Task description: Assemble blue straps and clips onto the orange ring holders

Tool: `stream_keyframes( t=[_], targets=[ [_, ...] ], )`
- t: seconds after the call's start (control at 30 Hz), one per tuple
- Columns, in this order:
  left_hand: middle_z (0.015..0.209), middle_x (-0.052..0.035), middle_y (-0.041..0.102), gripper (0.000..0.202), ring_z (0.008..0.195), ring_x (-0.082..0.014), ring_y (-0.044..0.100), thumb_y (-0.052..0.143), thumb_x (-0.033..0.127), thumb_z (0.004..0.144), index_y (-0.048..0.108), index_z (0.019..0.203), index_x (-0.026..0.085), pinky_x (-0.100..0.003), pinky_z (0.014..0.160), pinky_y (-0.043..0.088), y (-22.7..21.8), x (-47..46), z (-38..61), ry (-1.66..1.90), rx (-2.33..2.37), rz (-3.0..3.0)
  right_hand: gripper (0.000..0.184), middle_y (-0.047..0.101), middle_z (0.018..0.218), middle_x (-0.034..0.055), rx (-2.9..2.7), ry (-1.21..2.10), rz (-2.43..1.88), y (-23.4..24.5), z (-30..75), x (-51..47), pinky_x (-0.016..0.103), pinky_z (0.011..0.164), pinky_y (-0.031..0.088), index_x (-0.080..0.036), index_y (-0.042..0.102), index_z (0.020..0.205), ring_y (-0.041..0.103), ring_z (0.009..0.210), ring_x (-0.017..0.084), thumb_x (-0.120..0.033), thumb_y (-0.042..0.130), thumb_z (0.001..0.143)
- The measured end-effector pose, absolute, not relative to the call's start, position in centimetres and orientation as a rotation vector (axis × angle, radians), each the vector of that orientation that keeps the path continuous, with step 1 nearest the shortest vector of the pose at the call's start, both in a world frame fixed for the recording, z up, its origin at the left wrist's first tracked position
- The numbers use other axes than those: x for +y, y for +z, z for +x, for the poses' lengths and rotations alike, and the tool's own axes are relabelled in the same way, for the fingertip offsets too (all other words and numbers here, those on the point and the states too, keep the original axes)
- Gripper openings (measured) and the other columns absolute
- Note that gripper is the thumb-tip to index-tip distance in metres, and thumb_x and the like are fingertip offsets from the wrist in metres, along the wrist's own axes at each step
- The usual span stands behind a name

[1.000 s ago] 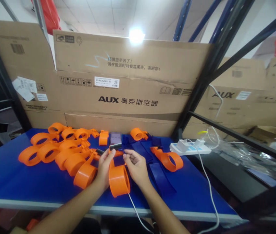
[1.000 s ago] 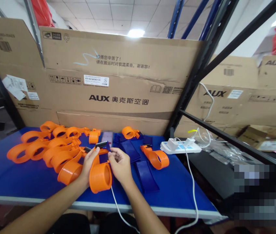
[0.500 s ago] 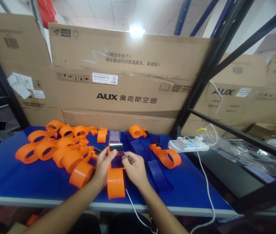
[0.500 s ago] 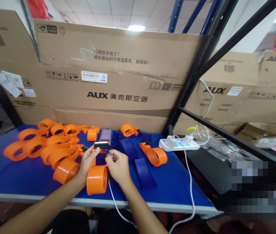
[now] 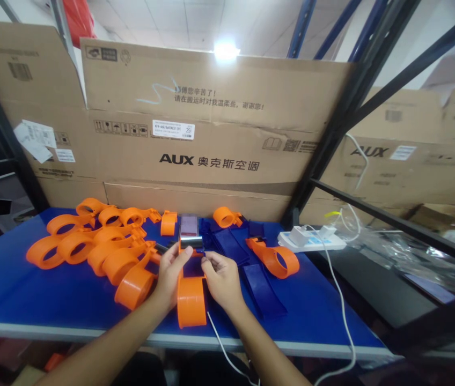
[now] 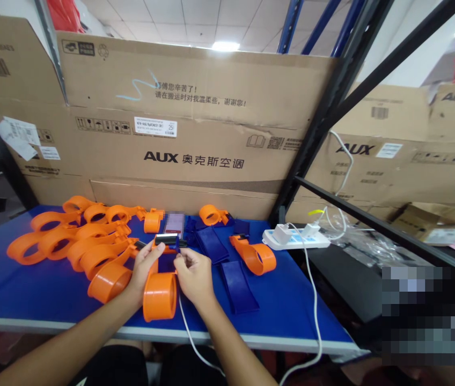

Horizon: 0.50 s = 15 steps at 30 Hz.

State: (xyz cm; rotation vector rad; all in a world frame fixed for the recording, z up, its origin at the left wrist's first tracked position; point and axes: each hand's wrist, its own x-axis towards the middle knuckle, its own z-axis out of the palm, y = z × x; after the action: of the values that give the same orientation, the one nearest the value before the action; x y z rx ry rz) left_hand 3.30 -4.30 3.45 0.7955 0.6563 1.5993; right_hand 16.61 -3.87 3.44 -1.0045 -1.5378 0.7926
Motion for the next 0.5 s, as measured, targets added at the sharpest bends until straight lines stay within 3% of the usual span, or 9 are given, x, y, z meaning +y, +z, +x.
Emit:
stream_keyframes(
  t=[0.23,0.5],
  targets=[
    [0.084,-0.0030,0.070,0.032,0.077,-0.0166,0.066,0.084,0.036,0.073,0.072,0.094,0.016,-0.026,0.071,0.051,3.47,-4.44,3.33,1.603,0.661,0.790,0.027,0.066,0.069,0.0013,-1.574,0.775,-1.018,3.41,16.67,-3.89,0.023,0.060,0.043,-0.014,0.074,0.080,0.055,0.063,0.015,-0.030,0.053,0.088],
    [0.084,-0.0042,0.071,0.034,0.077,-0.0179,0.067,0.085,0.038,0.071,0.072,0.093,0.016,-0.027,0.071,0.052,3.57,-4.33,3.30,1.595,0.663,0.795,0.027,0.067,0.070,0.0008,-1.571,0.752,-1.023,3.80,16.61,-4.18,0.023,0.060,0.044,-0.014,0.075,0.080,0.058,0.065,0.015,-0.028,0.052,0.089]
  ],
)
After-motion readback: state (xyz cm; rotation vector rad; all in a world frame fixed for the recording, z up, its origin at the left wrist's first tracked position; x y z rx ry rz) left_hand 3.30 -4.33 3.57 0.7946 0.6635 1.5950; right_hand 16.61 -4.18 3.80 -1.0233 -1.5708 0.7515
